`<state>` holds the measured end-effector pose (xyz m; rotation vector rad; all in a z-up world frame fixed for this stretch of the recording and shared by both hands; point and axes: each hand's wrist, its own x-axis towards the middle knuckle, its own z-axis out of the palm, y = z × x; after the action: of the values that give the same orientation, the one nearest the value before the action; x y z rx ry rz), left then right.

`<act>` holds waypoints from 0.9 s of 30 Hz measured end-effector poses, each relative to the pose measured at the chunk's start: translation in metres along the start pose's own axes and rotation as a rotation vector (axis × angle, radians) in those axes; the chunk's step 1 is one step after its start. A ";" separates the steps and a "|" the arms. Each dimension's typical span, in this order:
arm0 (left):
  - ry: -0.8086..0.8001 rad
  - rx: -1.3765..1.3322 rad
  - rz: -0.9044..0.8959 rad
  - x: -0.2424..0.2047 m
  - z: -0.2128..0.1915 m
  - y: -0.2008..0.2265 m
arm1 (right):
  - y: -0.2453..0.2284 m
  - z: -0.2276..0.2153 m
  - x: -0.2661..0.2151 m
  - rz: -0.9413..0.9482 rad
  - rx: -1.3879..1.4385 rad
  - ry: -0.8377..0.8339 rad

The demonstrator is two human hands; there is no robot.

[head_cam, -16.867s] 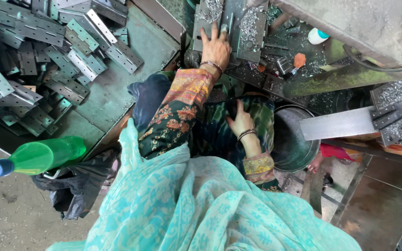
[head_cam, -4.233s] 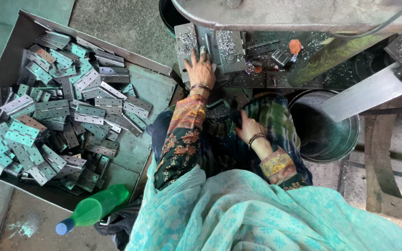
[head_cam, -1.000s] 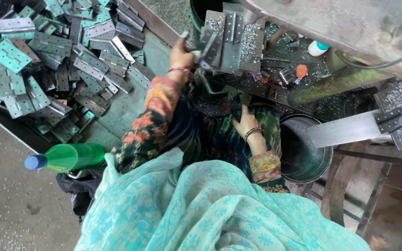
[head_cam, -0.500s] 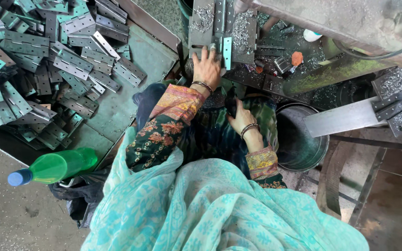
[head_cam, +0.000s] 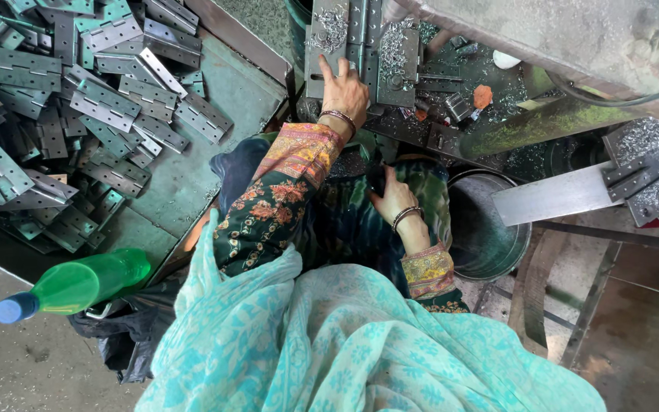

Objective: The person sits on the floor and repeatedly picks up small rectangular metal parts from a bin. They place each part onto a grinding machine, press it against the grinding wheel, and then return the part to the bin. The process is repeated continuously.

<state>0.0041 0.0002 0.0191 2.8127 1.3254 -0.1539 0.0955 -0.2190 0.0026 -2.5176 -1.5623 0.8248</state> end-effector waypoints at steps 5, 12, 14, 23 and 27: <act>0.064 -0.003 -0.005 0.008 0.013 -0.001 | 0.028 0.043 0.012 0.040 -0.018 0.051; 0.241 -0.087 -0.028 0.002 0.034 -0.010 | 0.055 0.115 0.032 0.008 0.077 0.135; 0.211 -0.075 -0.031 -0.001 0.038 -0.011 | 0.061 0.114 0.028 0.012 0.072 0.122; 0.075 -0.123 -0.056 0.036 0.037 -0.012 | 0.052 0.059 0.025 -0.036 -0.031 0.108; 0.212 -0.191 -0.072 0.041 0.054 -0.014 | 0.049 0.094 0.023 0.015 0.001 0.164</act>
<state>0.0154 0.0373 -0.0382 2.6813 1.3974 0.2637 0.0990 -0.2433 -0.1028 -2.5265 -1.4919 0.6023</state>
